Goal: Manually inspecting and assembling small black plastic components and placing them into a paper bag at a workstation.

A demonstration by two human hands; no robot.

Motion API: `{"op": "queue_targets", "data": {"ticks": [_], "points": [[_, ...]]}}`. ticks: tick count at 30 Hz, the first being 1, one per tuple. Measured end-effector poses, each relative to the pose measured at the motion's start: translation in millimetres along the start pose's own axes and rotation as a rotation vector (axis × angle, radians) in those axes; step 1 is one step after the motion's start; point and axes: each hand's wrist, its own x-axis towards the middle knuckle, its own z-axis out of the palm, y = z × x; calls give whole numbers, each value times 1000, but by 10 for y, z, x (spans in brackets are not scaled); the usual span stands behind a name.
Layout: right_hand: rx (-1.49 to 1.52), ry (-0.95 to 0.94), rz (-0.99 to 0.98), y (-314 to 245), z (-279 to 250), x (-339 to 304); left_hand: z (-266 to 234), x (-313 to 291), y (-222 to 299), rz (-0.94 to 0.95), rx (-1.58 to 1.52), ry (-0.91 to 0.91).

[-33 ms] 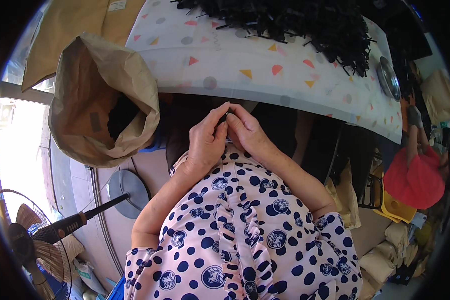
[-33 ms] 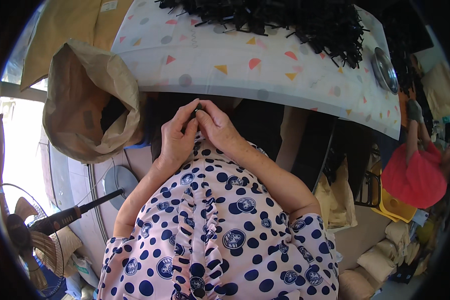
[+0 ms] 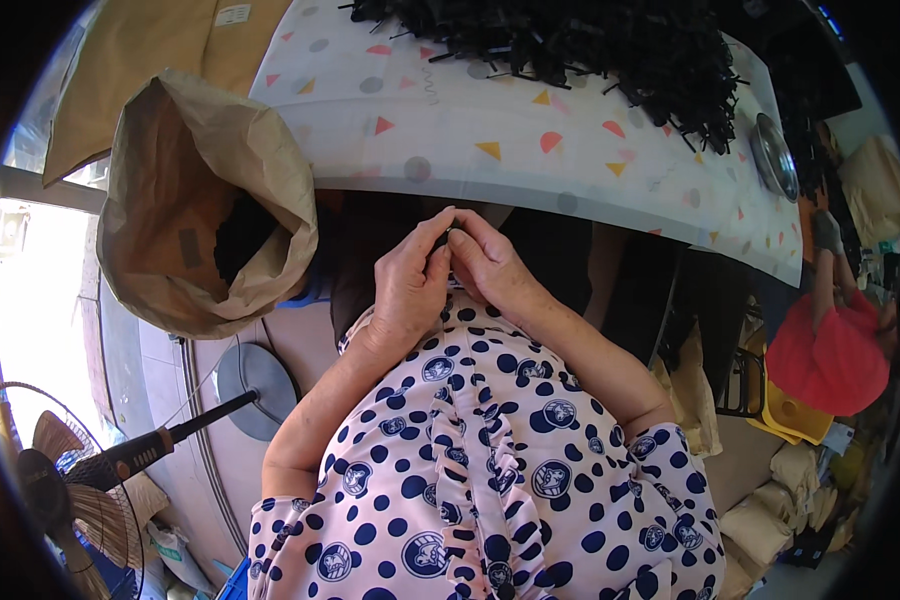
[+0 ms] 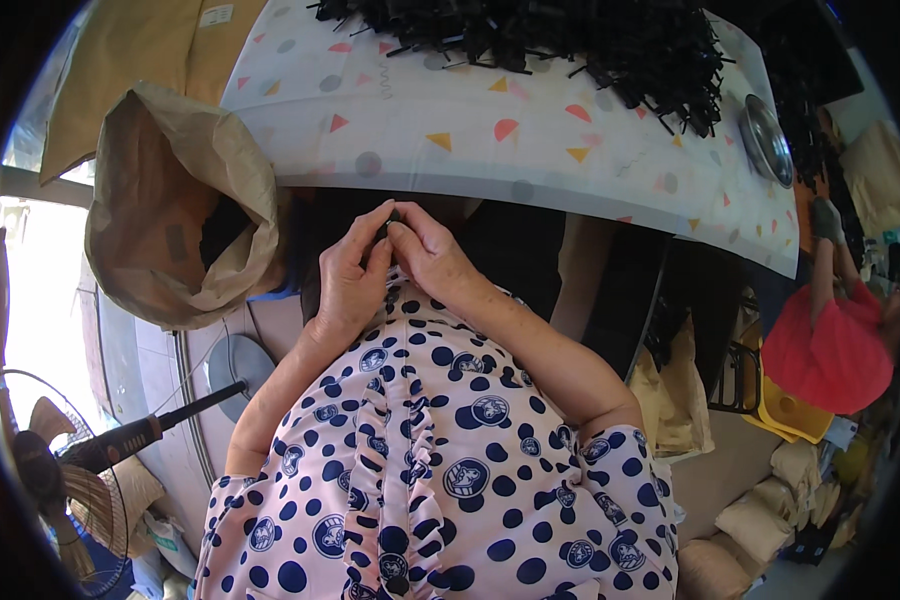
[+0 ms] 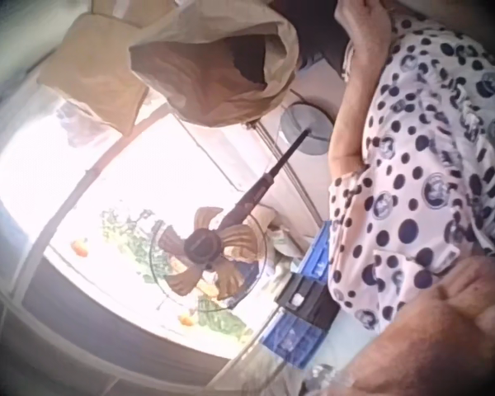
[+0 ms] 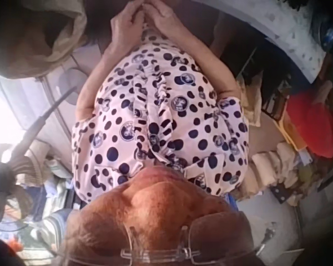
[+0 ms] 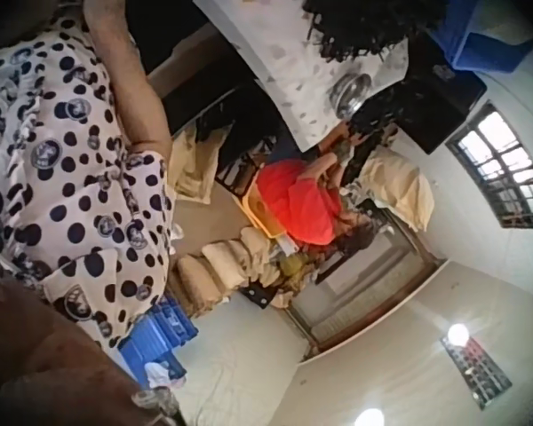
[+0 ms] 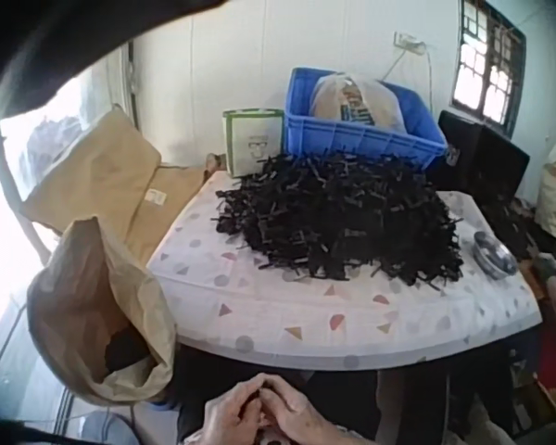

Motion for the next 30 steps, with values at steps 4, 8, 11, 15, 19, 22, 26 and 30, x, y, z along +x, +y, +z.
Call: {"op": "queue_targets", "data": {"ticks": [4, 8, 11, 15, 19, 22, 26, 30], "points": [[-90, -38, -50, 85, -1, 118, -73, 12, -58, 9, 76, 0], [-305, -116, -147, -104, -113, 265, -335, 59, 71, -85, -52, -4], [-693, 133, -450, -309, -607, 564, -943, 151, 93, 40, 248, 298], [-912, 540, -386, -666, -1385, 974, -1818, 148, -161, -71, 674, 429], [-1362, 783, -318, -868, -1722, 1298, -1991, 112, -373, -33, 855, 382], [-1428, 757, -166, -953, -1767, 1375, -1905, 125, -403, -64, 782, 323], [-1405, 694, -132, -943, -1918, 1368, -1725, 156, -358, -76, 697, 226], [-1429, 706, -180, -882, -2193, 1169, -1699, 182, -391, -52, 679, 203]]}}
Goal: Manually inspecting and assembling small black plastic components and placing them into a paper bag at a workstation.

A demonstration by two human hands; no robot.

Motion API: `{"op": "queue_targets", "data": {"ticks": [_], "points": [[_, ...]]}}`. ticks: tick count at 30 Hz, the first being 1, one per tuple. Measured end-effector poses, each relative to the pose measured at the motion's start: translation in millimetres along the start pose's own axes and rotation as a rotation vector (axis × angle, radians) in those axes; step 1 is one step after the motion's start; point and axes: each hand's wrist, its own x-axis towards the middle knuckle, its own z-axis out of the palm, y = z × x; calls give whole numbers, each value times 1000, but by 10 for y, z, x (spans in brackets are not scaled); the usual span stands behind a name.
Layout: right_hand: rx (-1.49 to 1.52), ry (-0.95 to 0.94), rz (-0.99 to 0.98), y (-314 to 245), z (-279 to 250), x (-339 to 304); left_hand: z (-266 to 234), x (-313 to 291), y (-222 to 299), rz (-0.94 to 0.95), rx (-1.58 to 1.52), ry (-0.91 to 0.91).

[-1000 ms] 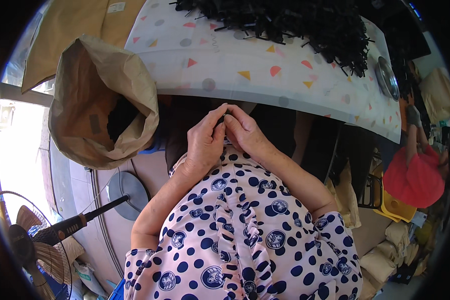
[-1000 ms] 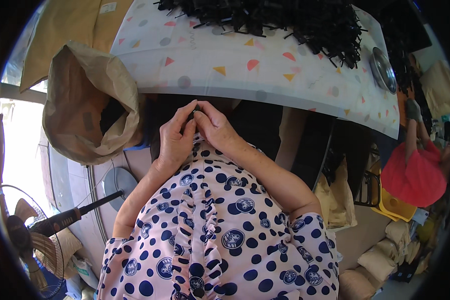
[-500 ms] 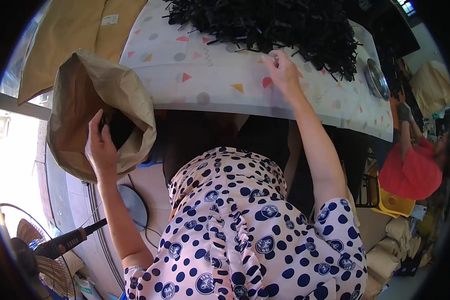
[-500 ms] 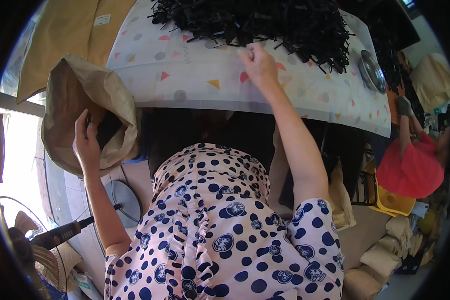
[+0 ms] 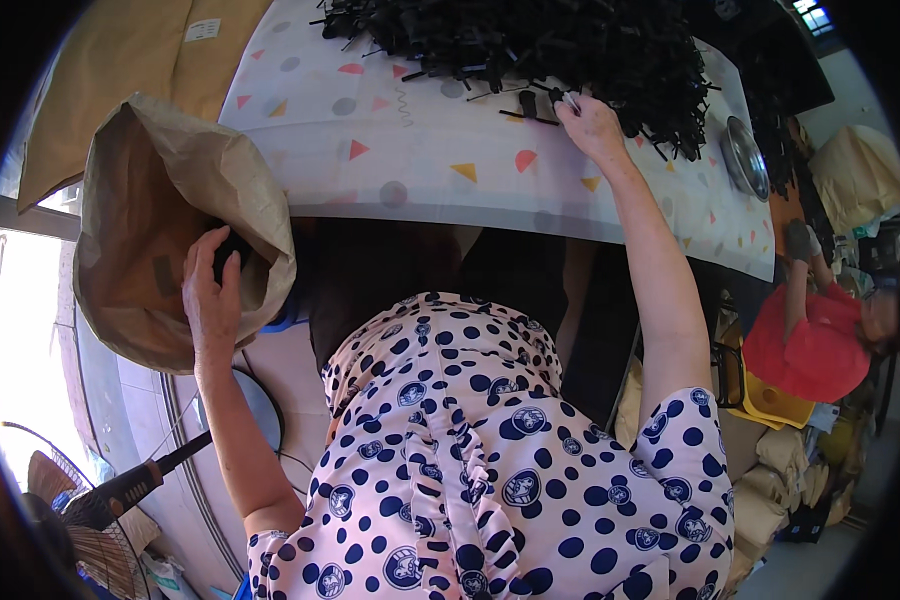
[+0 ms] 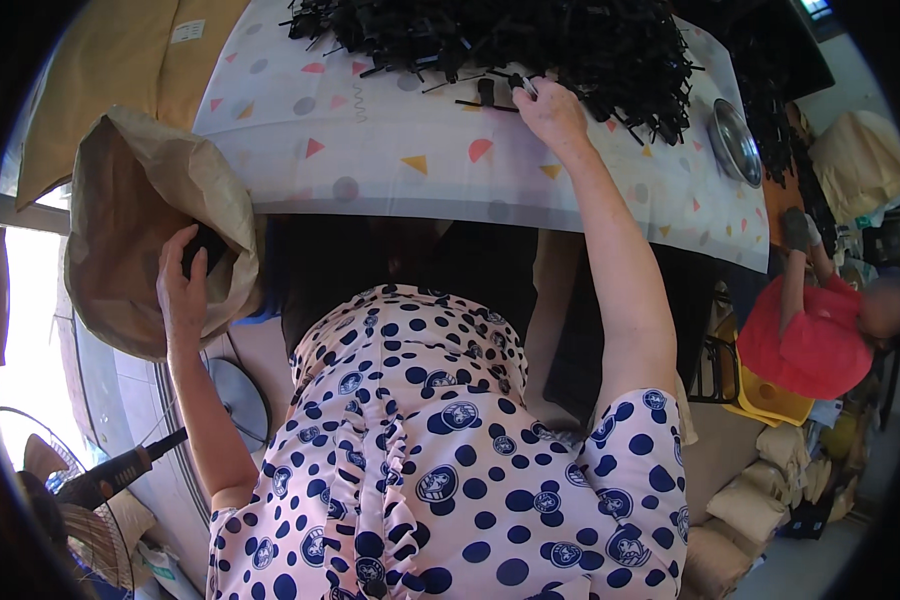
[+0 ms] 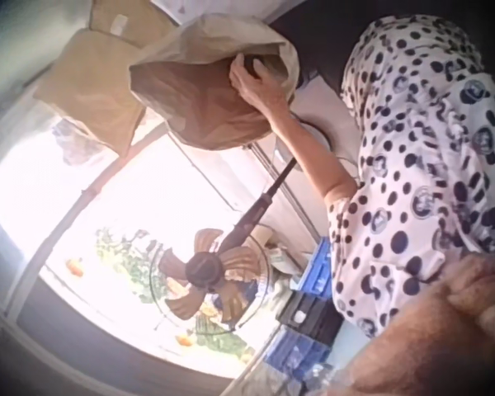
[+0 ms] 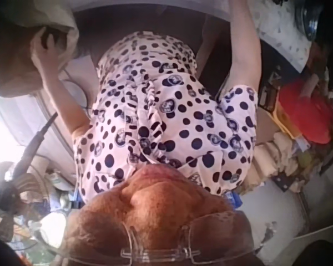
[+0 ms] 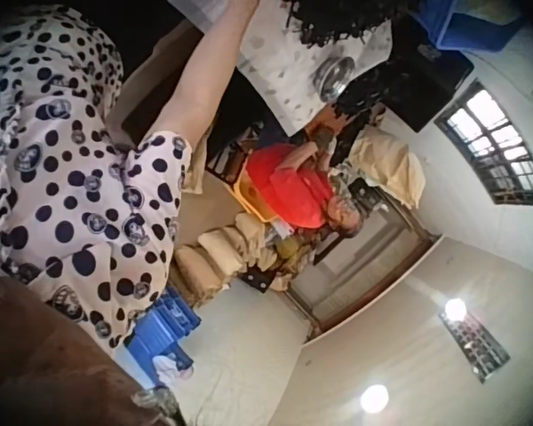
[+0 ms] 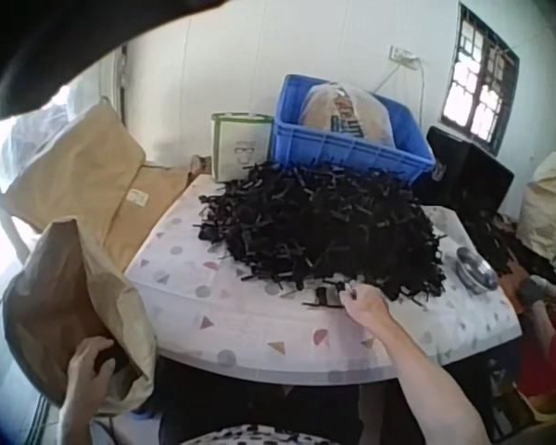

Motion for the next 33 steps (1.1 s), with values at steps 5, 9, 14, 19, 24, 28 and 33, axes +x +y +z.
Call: {"op": "queue_targets", "data": {"ticks": [5, 9, 14, 19, 24, 28, 33], "points": [[920, -368, 475, 133, -273, -184, -8, -8, 102, 31, -15, 107], [932, -279, 313, -136, -296, -509, 107, -61, 346, -106, -656, 16], [415, 134, -600, -698, -270, -1070, 258, 46, 1138, -334, -1251, -513], [281, 144, -963, -1066, -425, -1334, 653, 88, 1255, -462, -1482, -775], [242, 59, -1078, -1080, -446, -1420, 774, -27, 1159, -481, -1542, -879], [294, 68, -1125, -1092, -346, -1488, 810, -124, 1157, -548, -1627, -931], [283, 63, -1243, -1146, -391, -1552, 816, -246, 1196, -645, -1780, -995]]}}
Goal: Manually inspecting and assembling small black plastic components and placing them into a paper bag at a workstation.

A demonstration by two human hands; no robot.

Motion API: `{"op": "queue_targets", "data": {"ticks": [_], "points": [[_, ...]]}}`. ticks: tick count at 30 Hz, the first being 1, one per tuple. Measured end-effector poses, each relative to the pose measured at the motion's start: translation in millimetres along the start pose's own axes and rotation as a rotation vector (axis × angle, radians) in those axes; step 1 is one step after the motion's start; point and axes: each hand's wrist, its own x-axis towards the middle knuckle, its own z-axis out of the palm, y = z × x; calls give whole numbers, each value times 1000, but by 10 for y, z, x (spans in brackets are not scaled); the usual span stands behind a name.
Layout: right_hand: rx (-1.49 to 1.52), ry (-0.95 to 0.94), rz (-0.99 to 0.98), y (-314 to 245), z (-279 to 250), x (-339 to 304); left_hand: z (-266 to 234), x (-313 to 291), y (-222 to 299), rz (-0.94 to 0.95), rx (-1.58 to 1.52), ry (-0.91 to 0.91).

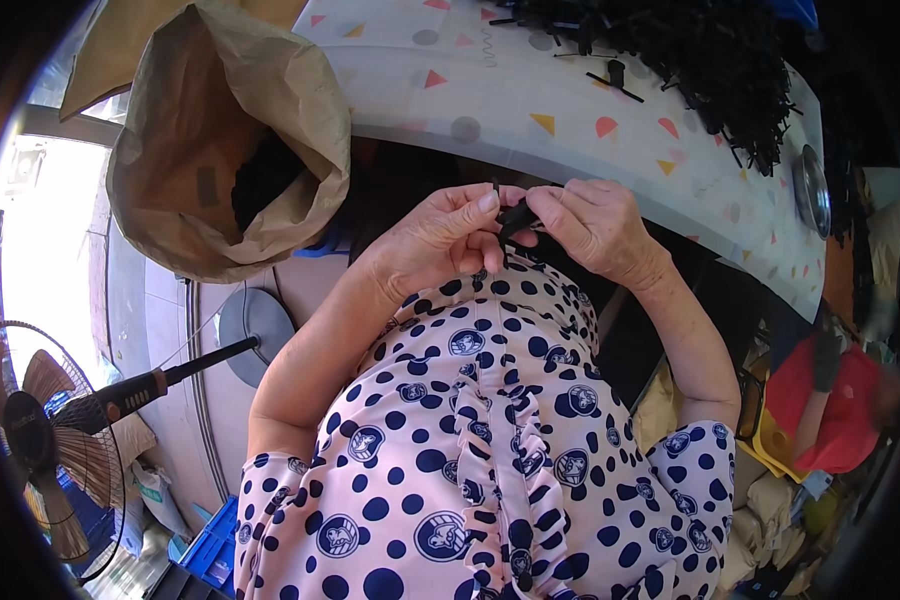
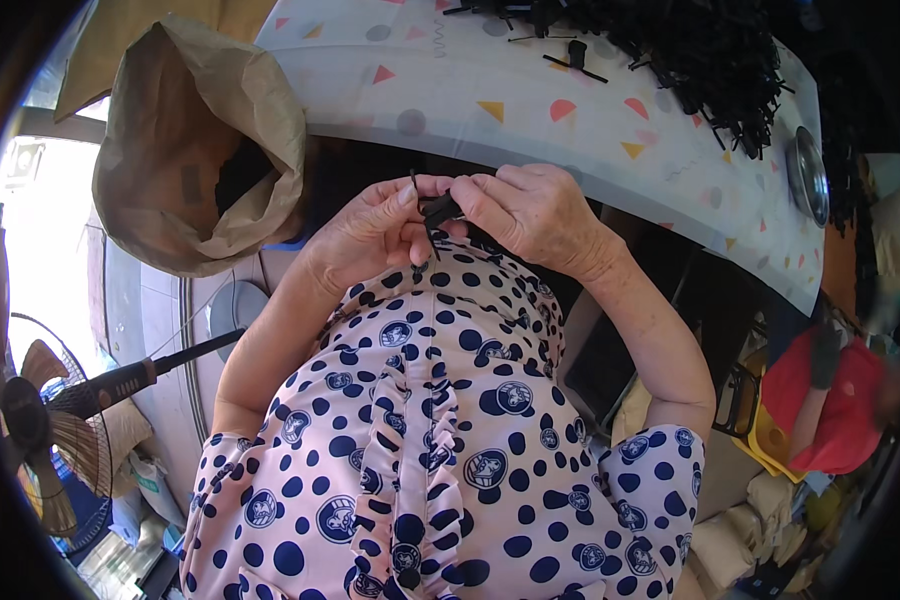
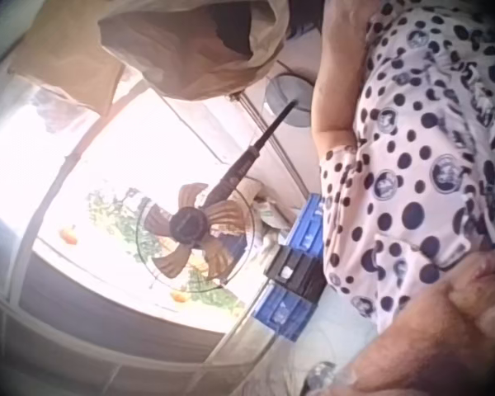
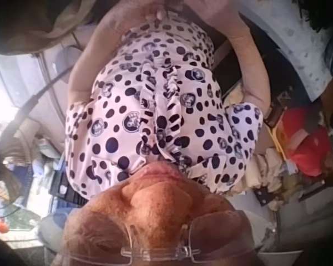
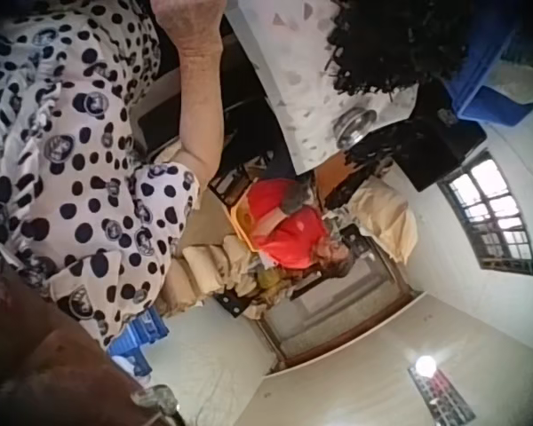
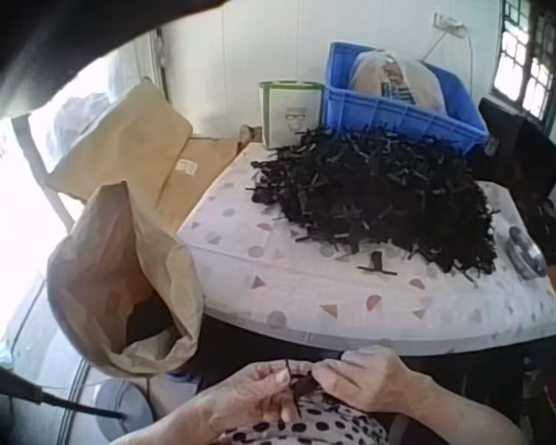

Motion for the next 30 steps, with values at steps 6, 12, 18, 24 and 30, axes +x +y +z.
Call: {"op": "queue_targets", "data": {"ticks": [6, 12, 18, 24, 30], "points": [[52, -42, -32, -70, -58, -35, 51, -67, -86, -31, -1, -4], [437, -25, 541, -236, 141, -110, 125, -85, -159, 239, 271, 193], [1092, 185, 986, -590, 377, 63, 167, -74, -269, 495, 646, 387], [1184, 219, 1053, -654, 448, 148, 110, -49, -336, 627, 801, 458], [1184, 187, 1115, -656, 440, 174, 131, -73, -323, 700, 1052, 530]]}}
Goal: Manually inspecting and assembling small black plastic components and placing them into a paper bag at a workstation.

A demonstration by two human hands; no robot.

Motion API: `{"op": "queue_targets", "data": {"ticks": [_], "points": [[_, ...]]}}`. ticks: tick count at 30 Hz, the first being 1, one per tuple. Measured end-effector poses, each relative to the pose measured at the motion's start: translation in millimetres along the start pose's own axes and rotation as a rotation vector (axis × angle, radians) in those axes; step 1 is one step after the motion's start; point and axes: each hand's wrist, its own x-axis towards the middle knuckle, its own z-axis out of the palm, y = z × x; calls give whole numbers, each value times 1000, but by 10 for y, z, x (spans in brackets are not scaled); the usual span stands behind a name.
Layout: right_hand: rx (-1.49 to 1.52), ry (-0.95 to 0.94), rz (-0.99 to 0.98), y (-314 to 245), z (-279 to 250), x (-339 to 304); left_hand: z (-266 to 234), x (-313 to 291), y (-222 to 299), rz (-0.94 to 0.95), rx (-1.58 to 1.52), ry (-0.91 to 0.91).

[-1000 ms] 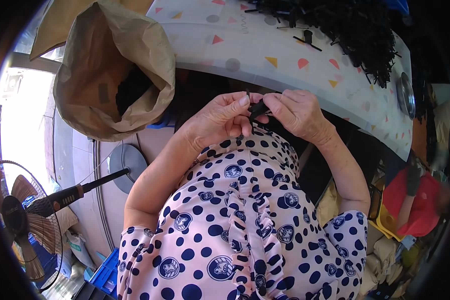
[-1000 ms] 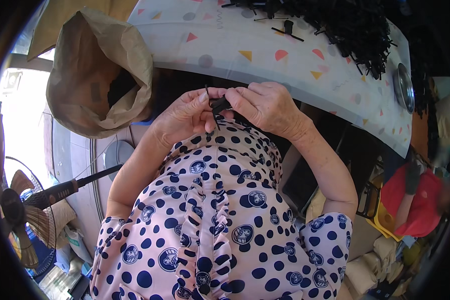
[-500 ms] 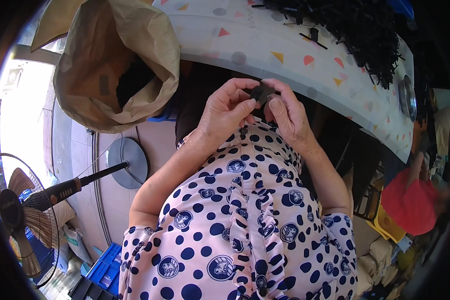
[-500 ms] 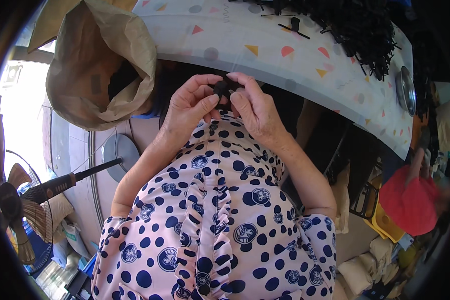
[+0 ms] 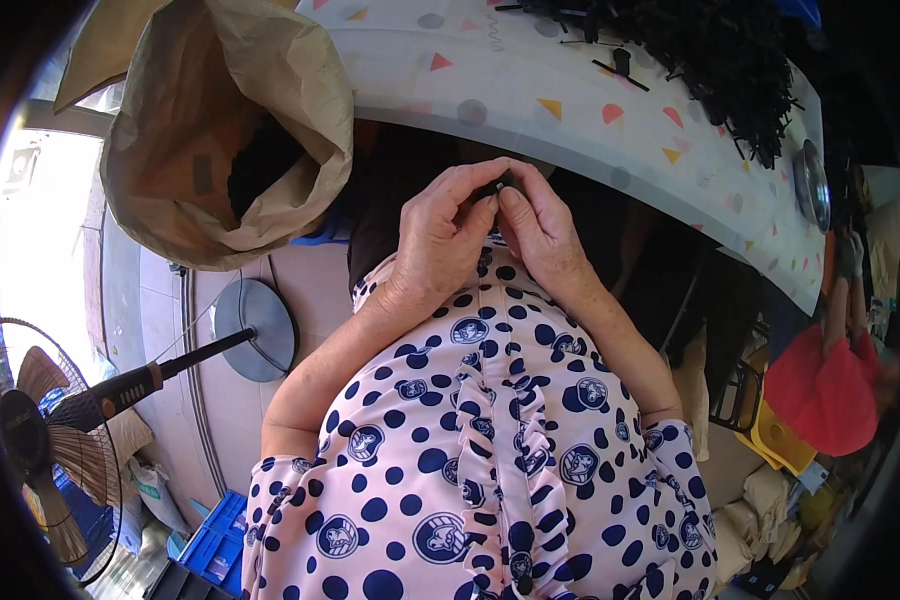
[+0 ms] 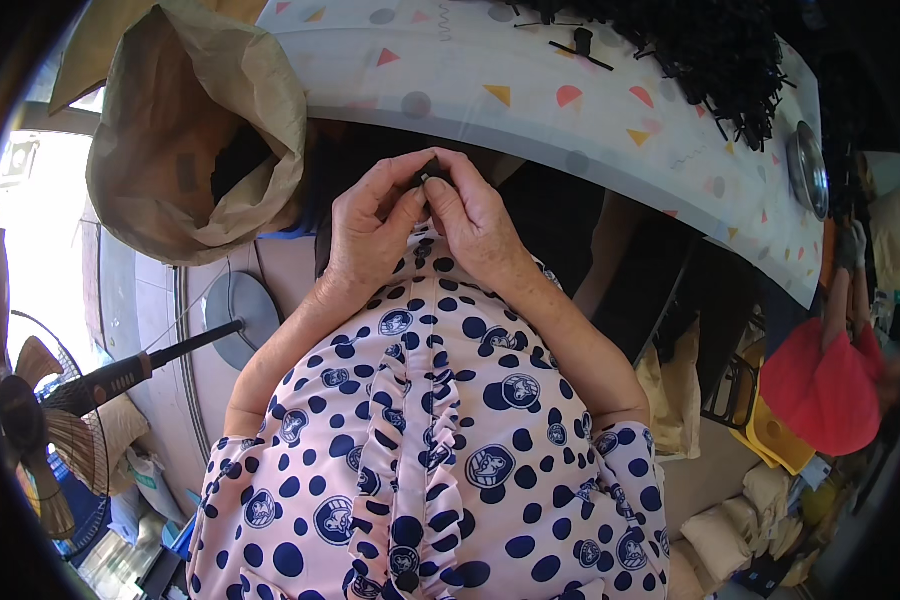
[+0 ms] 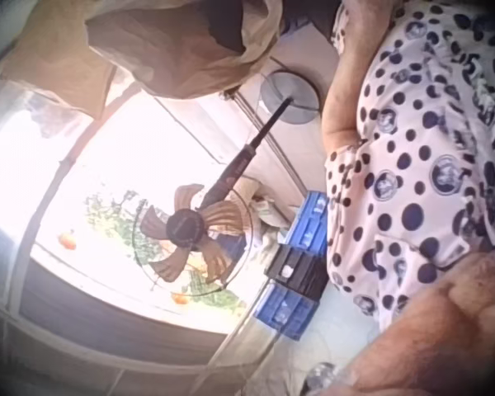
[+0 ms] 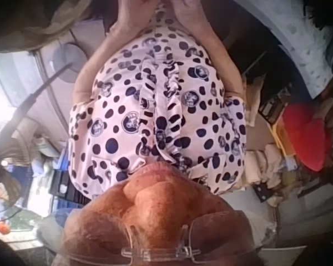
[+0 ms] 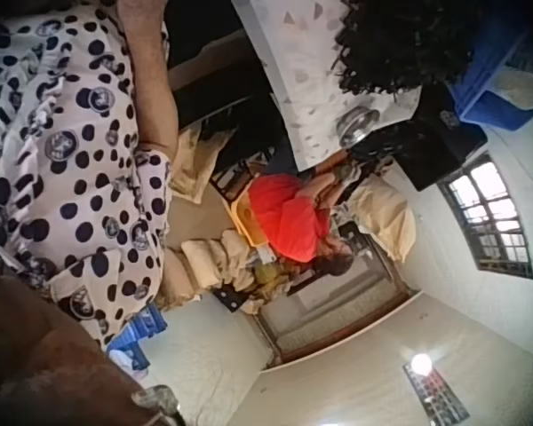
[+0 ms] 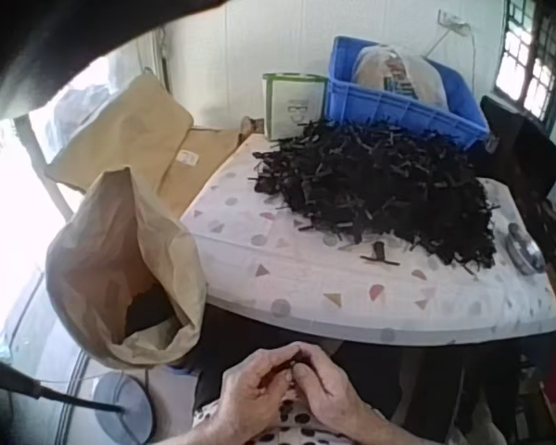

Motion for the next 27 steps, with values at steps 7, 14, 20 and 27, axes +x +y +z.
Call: {"op": "queue_targets", "data": {"ticks": [7, 14, 20, 27], "points": [[53, 0, 39, 112, 42, 122, -1, 17, -10, 106, 363, 49], [45, 13, -4, 204, 3, 144, -16, 107, -127, 115, 198, -6], [167, 50, 3, 146, -58, 123, -257, 139, 18, -358, -673, -42], [443, -60, -43, 190, -226, 210, -197, 124, -47, -442, -850, -196]]}}
